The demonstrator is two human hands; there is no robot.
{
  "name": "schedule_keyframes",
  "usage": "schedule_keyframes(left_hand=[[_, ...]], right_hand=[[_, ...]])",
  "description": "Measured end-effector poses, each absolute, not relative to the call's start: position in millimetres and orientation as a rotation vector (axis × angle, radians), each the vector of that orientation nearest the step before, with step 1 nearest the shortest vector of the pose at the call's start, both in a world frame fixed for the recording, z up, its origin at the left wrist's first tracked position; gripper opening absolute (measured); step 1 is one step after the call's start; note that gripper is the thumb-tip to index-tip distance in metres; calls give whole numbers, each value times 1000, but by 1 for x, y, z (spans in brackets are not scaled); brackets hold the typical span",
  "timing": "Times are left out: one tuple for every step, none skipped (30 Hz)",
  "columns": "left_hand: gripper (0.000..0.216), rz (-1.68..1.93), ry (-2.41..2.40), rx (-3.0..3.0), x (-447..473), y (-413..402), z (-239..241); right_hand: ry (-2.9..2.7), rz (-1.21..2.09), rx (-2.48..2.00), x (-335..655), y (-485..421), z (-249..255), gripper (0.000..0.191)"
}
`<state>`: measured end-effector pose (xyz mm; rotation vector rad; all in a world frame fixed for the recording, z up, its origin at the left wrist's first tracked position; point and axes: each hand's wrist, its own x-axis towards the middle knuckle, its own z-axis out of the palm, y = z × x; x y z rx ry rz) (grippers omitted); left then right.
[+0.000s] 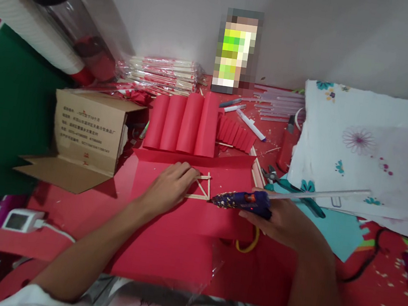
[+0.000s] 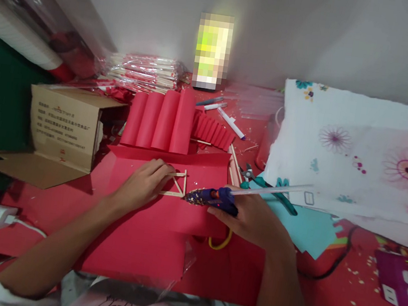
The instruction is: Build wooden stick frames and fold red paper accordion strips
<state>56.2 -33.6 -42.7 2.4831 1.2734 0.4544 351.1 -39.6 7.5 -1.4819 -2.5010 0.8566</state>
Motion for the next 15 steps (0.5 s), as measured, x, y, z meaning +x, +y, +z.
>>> schedule_keyframes(left_hand=[[18, 456, 1273, 2485, 56, -34, -43], [18, 461, 1272, 2488, 56, -34, -43], [18, 468, 1272, 2491, 56, -34, -44], [18, 473, 1271, 2494, 56, -34, -44], [18, 476, 1269, 2496, 56, -34, -44], [19, 473, 1268, 2498, 56, -34, -44], [19, 465, 1267, 2499, 56, -34, -44], [19, 455, 1268, 2498, 56, -34, -44], [19, 445, 1270, 2494, 56, -34, -43], [19, 440, 1274, 2487, 56, -33, -42], [19, 443, 1280, 2475, 57, -33, -42], [19, 449, 1282, 2461, 57, -33, -41], [20, 460, 1283, 2444, 57, -33, -40], [20, 471, 1280, 2429, 56, -33, -39], [20, 481, 1273, 2414, 56, -33, -38]], right_hand=[[-2497, 864, -1481, 351, -40, 8, 39], [-2493, 864, -1484, 352, -40, 8, 39], [-2491, 861, -1491, 352, -40, 8, 40], [-2491, 858, -1498, 353, -40, 8, 40], [-2492, 857, -1504, 353, -40, 8, 41], [-2495, 855, -1506, 354, -40, 8, 41], [-2499, 853, -1507, 355, -40, 7, 41], [-2503, 851, -1507, 355, -39, 7, 41], [-2507, 849, -1506, 355, -39, 7, 40], [-2509, 852, -1506, 355, -39, 8, 40], [-2509, 861, -1508, 355, -38, 8, 40], [-2504, 874, -1511, 355, -38, 8, 40], [-2494, 886, -1512, 355, -37, 9, 39], [-2477, 891, -1509, 354, -37, 9, 37], [-2458, 891, -1505, 354, -37, 9, 35]])
